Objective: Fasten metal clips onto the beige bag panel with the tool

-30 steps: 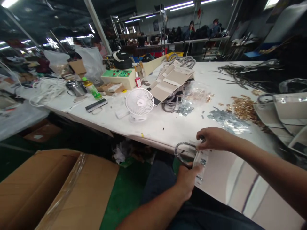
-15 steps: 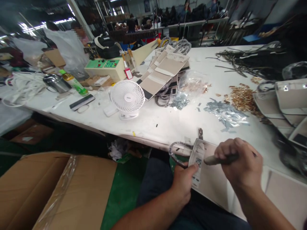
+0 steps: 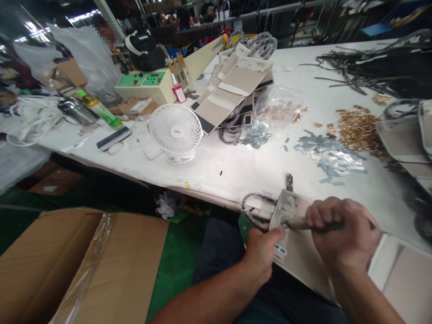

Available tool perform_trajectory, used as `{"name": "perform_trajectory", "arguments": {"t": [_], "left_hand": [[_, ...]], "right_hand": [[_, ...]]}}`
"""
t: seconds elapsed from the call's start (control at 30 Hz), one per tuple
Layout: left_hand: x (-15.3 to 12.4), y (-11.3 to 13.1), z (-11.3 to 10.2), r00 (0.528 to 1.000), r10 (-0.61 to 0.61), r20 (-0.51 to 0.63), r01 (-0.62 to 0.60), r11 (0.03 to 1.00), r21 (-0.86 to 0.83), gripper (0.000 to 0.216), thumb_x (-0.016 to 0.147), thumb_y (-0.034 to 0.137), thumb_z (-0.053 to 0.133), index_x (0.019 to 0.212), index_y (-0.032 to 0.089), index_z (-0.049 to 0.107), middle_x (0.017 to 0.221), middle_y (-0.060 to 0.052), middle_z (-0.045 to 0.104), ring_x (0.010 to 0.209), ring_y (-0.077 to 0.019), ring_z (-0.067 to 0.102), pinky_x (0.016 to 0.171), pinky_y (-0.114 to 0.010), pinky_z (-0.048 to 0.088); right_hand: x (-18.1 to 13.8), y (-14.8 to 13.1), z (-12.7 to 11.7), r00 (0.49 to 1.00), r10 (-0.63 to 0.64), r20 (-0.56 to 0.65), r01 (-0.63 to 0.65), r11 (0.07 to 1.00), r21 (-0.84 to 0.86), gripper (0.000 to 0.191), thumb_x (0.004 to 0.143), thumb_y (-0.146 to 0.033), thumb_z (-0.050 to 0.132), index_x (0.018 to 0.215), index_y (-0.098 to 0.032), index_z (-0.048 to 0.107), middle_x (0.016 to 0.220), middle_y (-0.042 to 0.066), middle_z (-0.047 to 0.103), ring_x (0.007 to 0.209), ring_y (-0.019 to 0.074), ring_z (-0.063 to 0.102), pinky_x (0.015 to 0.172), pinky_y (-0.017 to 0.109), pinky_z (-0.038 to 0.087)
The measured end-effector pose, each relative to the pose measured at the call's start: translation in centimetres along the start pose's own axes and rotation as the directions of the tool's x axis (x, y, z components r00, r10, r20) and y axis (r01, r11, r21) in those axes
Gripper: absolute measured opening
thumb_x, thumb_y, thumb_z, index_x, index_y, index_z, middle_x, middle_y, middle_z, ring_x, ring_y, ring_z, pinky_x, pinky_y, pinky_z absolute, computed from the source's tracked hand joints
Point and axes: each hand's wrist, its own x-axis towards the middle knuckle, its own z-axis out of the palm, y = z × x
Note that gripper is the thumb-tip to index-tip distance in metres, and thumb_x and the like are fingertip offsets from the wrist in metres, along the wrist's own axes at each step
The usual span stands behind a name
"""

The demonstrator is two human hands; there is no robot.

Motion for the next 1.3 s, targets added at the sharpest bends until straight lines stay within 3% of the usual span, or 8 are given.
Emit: {"name": "perform_trajectory", "arguments": {"t": [0.1,0.2,0.4,0.7,0.83,1.03,1.2,1.3], "left_hand": [[-0.2,0.3,0.0,1.0,0.002,0.028,-0.002,1.0,-0.006,0.061,0.052,0.048,0.101,0.092,0.006,0.082,0.088,-0.014,0.078,0.075,-0.023,0.07,0.071,-0.03,0.053],[-0.3,0.3,-0.1,0.998,0.046,0.042,-0.046,0.999,-0.004,0.055,0.056,0.046,0.099,0.093,0.007,0.082,0.088,-0.012,0.078,0.074,-0.0214,0.069,0.071,-0.029,0.052],[-0.2,-0.4,-0.3,0.994,0.09,0.066,-0.089,0.996,-0.018,0.049,0.057,0.044,0.093,0.086,0.007,0.082,0.084,-0.012,0.077,0.069,-0.0214,0.067,0.068,-0.031,0.051],[-0.1,-0.7,-0.6,0.989,0.131,0.068,-0.128,0.991,-0.05,0.037,0.059,0.034,0.091,0.082,0.008,0.081,0.082,-0.011,0.076,0.069,-0.021,0.068,0.065,-0.029,0.05],[-0.2,-0.6,-0.6,0.988,0.134,0.078,-0.132,0.991,-0.036,0.037,0.061,0.036,0.09,0.084,0.008,0.083,0.085,-0.012,0.078,0.071,-0.0216,0.069,0.067,-0.029,0.052],[0.2,-1.2,-0.8,0.995,0.099,0.026,-0.1,0.994,0.04,0.041,0.06,0.037,0.088,0.089,0.008,0.084,0.085,-0.012,0.078,0.07,-0.0204,0.067,0.064,-0.028,0.05],[0.5,-1.1,-0.9,0.995,0.093,0.042,-0.095,0.995,0.037,0.052,0.057,0.041,0.089,0.094,0.005,0.085,0.088,-0.015,0.079,0.074,-0.0237,0.072,0.069,-0.03,0.054],[0.5,-1.0,-1.1,0.995,0.084,0.053,-0.087,0.995,0.049,0.056,0.055,0.041,0.09,0.097,0.003,0.084,0.083,-0.014,0.078,0.075,-0.0269,0.074,0.073,-0.033,0.057]], "right_hand": [[-0.9,0.1,0.9,0.958,-0.096,0.27,0.172,0.947,-0.272,0.042,0.103,-0.03,0.07,0.065,-0.021,0.054,0.061,-0.001,0.05,0.054,0.0158,0.048,0.053,0.031,0.039],[-0.6,-0.4,1.7,0.859,-0.016,0.512,0.318,0.801,-0.508,0.047,0.106,-0.037,0.068,0.063,-0.02,0.058,0.062,0.0,0.055,0.056,0.0145,0.051,0.055,0.029,0.038],[1.3,-1.4,3.2,0.914,0.114,0.389,0.123,0.836,-0.535,0.055,0.104,-0.051,0.067,0.06,-0.021,0.059,0.054,0.0,0.056,0.048,0.0145,0.05,0.049,0.029,0.039],[0.6,-0.4,3.8,0.775,0.14,0.616,0.36,0.704,-0.613,0.056,0.103,-0.05,0.063,0.058,-0.02,0.049,0.055,-0.003,0.044,0.053,0.013,0.042,0.052,0.029,0.032],[1.0,-1.2,2.7,0.84,0.158,0.519,0.237,0.754,-0.613,0.055,0.105,-0.05,0.064,0.059,-0.02,0.058,0.057,0.0,0.053,0.052,0.0152,0.048,0.052,0.03,0.037],[-0.2,-2.1,2.3,0.916,-0.097,0.389,0.206,0.946,-0.25,0.05,0.099,-0.041,0.076,0.059,-0.024,0.05,0.057,-0.001,0.045,0.05,0.0174,0.047,0.049,0.032,0.039],[0.4,-2.1,-0.5,0.918,0.02,0.397,0.211,0.822,-0.528,0.052,0.104,-0.05,0.069,0.062,-0.022,0.059,0.06,0.001,0.056,0.054,0.0172,0.052,0.053,0.031,0.041],[2.6,-3.8,-2.6,0.956,0.076,0.283,0.181,0.607,-0.774,0.058,0.102,-0.063,0.066,0.061,-0.023,0.058,0.056,0.0,0.055,0.052,0.0172,0.051,0.054,0.032,0.04]]}}
